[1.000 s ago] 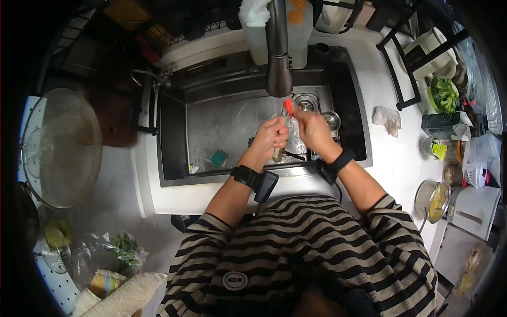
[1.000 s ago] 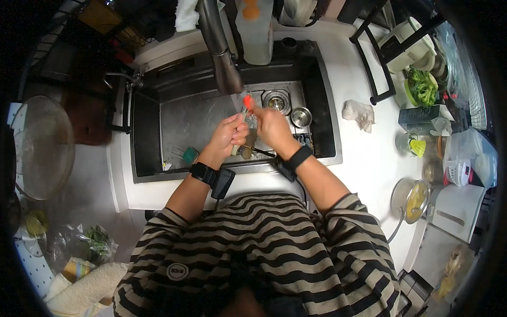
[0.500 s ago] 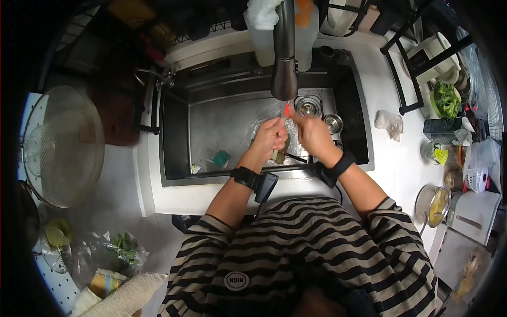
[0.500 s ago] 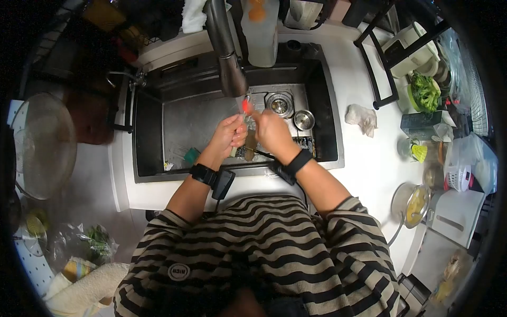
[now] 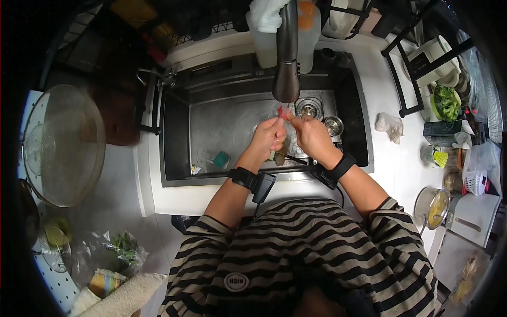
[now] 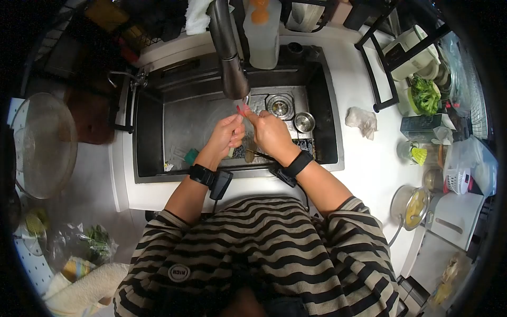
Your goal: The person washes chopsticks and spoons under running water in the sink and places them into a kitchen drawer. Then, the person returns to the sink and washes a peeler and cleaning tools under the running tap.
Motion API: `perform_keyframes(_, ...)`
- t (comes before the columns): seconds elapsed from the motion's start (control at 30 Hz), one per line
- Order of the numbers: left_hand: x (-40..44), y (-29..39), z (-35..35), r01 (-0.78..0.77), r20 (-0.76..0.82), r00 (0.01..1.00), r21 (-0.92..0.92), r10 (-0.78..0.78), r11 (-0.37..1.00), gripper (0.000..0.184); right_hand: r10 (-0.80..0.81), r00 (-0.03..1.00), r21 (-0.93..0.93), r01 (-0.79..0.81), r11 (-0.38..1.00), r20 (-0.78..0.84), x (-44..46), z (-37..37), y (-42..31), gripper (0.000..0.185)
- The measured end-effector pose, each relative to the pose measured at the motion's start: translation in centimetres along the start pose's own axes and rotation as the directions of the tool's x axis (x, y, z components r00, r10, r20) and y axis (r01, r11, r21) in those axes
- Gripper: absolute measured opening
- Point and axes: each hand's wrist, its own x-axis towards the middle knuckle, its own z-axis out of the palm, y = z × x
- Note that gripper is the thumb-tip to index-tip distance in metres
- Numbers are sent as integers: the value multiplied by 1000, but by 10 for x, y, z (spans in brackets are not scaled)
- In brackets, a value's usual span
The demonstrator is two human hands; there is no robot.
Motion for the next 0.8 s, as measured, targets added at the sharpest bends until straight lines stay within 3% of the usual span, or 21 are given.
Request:
perform_keyframes(0.13,0,-5,0,22,13,1000,-38,-22,999,15,72,995,1,-72,997,-71,14,-1,16,33)
perform_keyframes(0.23,1,-1,2,12,0,1000,-15,-12,1000,15,17,999,1,-17,1000,45,-3,-5,-3,34)
perform_keyframes(0.3,-2,-4,0,24,-14,1000,20,-23,1000,14,28,1000,-40,-28,999,4,-2,-2,13,29)
perform_keyframes(0.4,0,-3,1,22,12,1000,88,-23,996,14,68,992,129,-54,990,-104,11,-8,21,30)
perform_keyframes(0.5,5,0,1,29,-32,999,279,-21,960,12,201,961,315,-135,939,-188,11,-19,17,30)
perform_keyframes(0.73,10,-8,12,14,-145,988,371,44,928,15,28,998,-85,-33,996,-57,-3,-8,25,41)
perform_keyframes(0.77,12,-8,12,11,-165,984,407,62,913,14,-34,999,-115,36,993,24,-10,-3,20,43)
perform_keyframes(0.8,12,-8,12,13,-185,980,443,77,897,14,-5,999,-88,8,996,44,-11,-4,16,41)
